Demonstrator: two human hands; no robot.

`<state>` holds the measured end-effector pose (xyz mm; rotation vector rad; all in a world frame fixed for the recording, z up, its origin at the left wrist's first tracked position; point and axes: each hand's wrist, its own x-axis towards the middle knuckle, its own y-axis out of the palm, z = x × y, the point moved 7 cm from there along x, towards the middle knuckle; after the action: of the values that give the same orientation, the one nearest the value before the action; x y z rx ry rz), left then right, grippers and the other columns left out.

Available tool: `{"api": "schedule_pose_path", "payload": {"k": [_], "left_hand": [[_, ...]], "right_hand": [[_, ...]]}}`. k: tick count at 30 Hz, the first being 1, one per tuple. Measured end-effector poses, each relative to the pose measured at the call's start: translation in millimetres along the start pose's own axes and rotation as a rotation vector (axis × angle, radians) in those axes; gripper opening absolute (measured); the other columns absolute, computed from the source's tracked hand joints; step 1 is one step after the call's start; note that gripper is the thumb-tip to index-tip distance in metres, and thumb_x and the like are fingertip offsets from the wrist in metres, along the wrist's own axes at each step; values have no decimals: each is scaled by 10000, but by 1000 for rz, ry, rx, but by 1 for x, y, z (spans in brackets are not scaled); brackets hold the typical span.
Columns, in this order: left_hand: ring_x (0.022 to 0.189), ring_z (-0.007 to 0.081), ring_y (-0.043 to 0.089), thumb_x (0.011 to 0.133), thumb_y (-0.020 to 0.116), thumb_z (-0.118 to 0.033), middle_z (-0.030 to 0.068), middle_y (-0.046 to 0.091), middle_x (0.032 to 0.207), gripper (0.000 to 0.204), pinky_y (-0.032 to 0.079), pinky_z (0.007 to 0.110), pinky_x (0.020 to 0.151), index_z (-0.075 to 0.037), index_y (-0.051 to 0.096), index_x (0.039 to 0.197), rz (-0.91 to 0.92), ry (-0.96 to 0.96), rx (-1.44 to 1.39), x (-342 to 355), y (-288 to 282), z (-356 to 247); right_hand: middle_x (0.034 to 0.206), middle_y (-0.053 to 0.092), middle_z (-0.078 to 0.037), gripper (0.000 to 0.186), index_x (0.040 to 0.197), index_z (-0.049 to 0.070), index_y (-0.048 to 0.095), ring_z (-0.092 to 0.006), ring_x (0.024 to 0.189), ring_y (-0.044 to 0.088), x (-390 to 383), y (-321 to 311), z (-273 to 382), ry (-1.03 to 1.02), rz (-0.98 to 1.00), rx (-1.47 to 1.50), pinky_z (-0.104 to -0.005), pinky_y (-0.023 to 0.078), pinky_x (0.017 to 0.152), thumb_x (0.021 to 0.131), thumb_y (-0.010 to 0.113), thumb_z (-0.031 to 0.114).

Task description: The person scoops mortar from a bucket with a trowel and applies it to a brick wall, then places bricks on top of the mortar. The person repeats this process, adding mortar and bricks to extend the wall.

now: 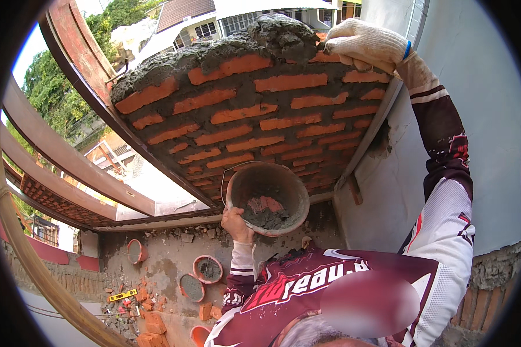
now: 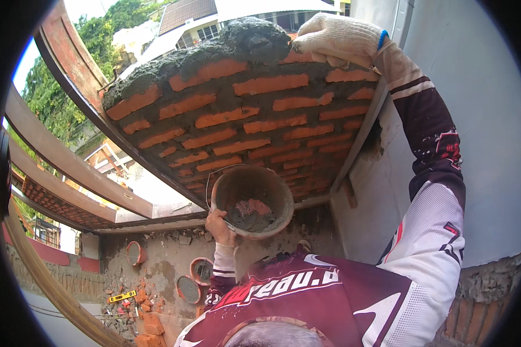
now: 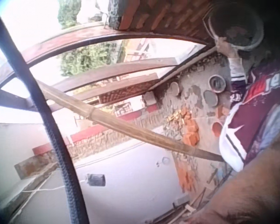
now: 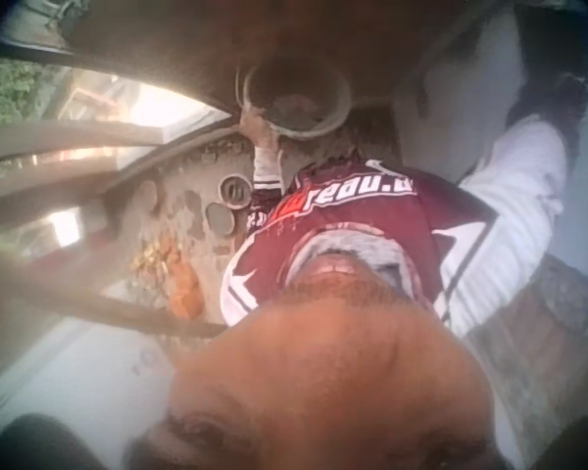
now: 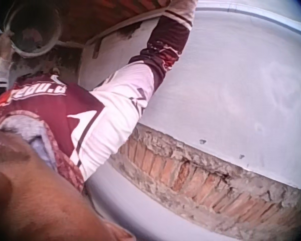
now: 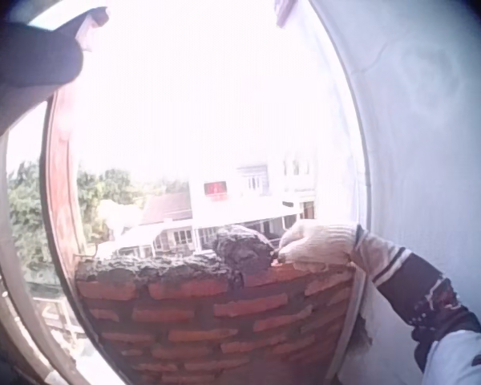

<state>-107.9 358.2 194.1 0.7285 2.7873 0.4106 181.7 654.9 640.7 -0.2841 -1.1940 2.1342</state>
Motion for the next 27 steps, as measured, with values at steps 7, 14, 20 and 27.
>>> {"api": "schedule_pose_path", "payload": {"k": [7, 14, 20, 27], "left_hand": [[895, 189, 650, 709, 562, 64, 44, 696, 997, 273, 503, 297, 866, 75, 697, 946, -71, -5, -85, 11, -35, 15], [813, 214, 635, 715, 566, 10, 56, 655, 877, 111, 506, 331, 782, 17, 633, 804, -95, 47, 71, 17, -72, 7], [820, 209, 637, 715, 573, 29, 70, 685, 932, 202, 510, 322, 799, 45, 670, 892, -167, 16, 68, 26, -109, 5], [849, 179, 646, 726, 592, 61, 65, 707, 996, 147, 503, 315, 800, 53, 684, 840, -232, 70, 82, 34, -152, 1]], "right_hand": [[1032, 752, -138, 279, 1136, 100, 690, -335, 965, 738, 13, -25, -23, -89, -446, -1001, -470, 591, 863, 964, 618, 308], [1114, 736, -137, 353, 1212, 123, 691, -346, 1016, 727, -56, -42, -35, 105, -751, -894, -461, 588, 873, 955, 663, 363], [1082, 748, -183, 420, 1289, 105, 673, -338, 1004, 742, -53, -33, 8, 161, -531, -871, -475, 592, 882, 972, 641, 378], [780, 717, -134, 487, 1401, 141, 568, -308, 710, 739, 25, 44, 124, -224, -634, -1285, -433, 606, 617, 974, 685, 346]]}}
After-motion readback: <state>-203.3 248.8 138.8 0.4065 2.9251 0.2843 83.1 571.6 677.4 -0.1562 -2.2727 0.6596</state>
